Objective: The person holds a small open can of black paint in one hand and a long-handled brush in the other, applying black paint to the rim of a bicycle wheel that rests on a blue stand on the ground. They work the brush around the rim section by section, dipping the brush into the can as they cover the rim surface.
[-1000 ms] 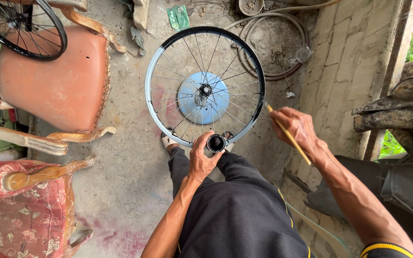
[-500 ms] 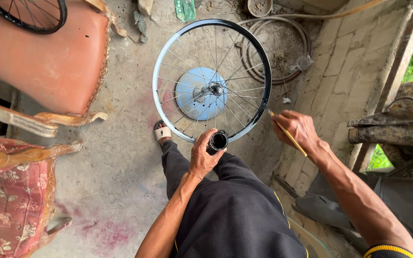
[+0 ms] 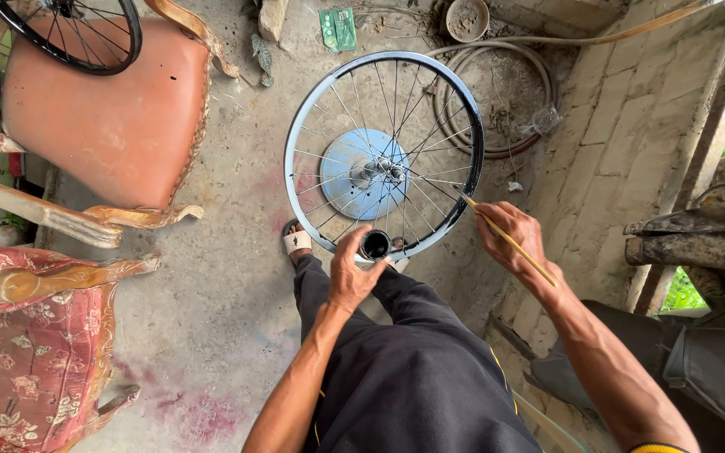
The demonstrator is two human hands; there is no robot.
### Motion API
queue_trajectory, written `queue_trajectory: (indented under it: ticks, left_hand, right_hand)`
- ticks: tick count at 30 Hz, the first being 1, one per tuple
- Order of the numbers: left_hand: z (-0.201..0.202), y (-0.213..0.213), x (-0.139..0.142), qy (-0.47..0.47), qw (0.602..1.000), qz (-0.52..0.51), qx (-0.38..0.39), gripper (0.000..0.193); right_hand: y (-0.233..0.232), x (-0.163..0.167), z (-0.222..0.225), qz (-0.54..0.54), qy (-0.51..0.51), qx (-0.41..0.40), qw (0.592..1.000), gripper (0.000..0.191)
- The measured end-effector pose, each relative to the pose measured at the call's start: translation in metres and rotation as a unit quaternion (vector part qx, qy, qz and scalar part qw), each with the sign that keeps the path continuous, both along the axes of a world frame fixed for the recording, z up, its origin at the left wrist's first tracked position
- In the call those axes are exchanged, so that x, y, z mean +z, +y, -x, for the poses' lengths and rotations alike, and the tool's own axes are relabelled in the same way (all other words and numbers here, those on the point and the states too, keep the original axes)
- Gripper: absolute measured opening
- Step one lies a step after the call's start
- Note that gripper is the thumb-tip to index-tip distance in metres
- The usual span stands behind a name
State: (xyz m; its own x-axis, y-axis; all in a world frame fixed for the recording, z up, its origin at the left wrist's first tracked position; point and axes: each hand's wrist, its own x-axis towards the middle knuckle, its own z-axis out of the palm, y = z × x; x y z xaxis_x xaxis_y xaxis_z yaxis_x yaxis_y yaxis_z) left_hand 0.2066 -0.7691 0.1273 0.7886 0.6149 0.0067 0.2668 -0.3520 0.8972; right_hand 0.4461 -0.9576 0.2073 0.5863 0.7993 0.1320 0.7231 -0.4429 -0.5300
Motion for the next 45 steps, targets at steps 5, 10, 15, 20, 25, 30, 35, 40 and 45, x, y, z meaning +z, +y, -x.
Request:
queue_trajectory:
  ticks: [5, 10, 15, 20, 25, 30, 35, 40, 45]
  left_hand:
    - [0.004, 0.010, 0.006, -0.017, 1.000, 0.019, 0.008, 0.066]
    - [0.007, 0.010, 0.011, -0.011, 1.000, 0.020, -0.001, 0.067]
    - [0.009, 0.014, 0.011, -0.018, 1.000, -0.019, 0.001, 0.068]
    - [0.000, 0.015, 0.011, -0.010, 0.999, -0.036, -0.005, 0.070]
    - [-0.021, 0.008, 0.017, -0.028, 0.996, -0.087, -0.017, 0.068]
    - [-0.041, -0.004, 0.023, -0.037, 0.991, -0.121, -0.048, 0.070]
    - [-0.048, -0.014, 0.027, -0.037, 0.989, -0.124, -0.066, 0.073]
    - [-0.052, -0.019, 0.029, -0.033, 0.989, -0.125, -0.070, 0.075]
    - [-0.052, -0.022, 0.028, -0.032, 0.989, -0.129, -0.072, 0.075]
  right_hand:
    - [0.004, -0.004, 0.010, -0.032, 0.022, -0.036, 0.999, 0.016]
    - [-0.016, -0.006, 0.015, -0.037, 0.065, -0.110, 0.991, 0.015]
    - [-0.034, -0.012, 0.013, -0.025, 0.008, -0.106, 0.994, 0.015]
    - [-0.030, 0.011, 0.032, -0.061, 0.103, -0.122, 0.985, 0.015]
    - [-0.015, 0.057, 0.063, -0.132, 0.175, -0.022, 0.975, 0.011]
    - [0.010, 0.076, 0.075, -0.116, 0.113, -0.012, 0.987, 0.008]
    - [0.014, 0.080, 0.073, -0.080, 0.107, -0.029, 0.991, 0.010]
    - [0.013, 0.077, 0.071, -0.078, 0.113, -0.038, 0.990, 0.010]
    - [0.003, 0.073, 0.070, -0.075, 0.122, -0.050, 0.988, 0.010]
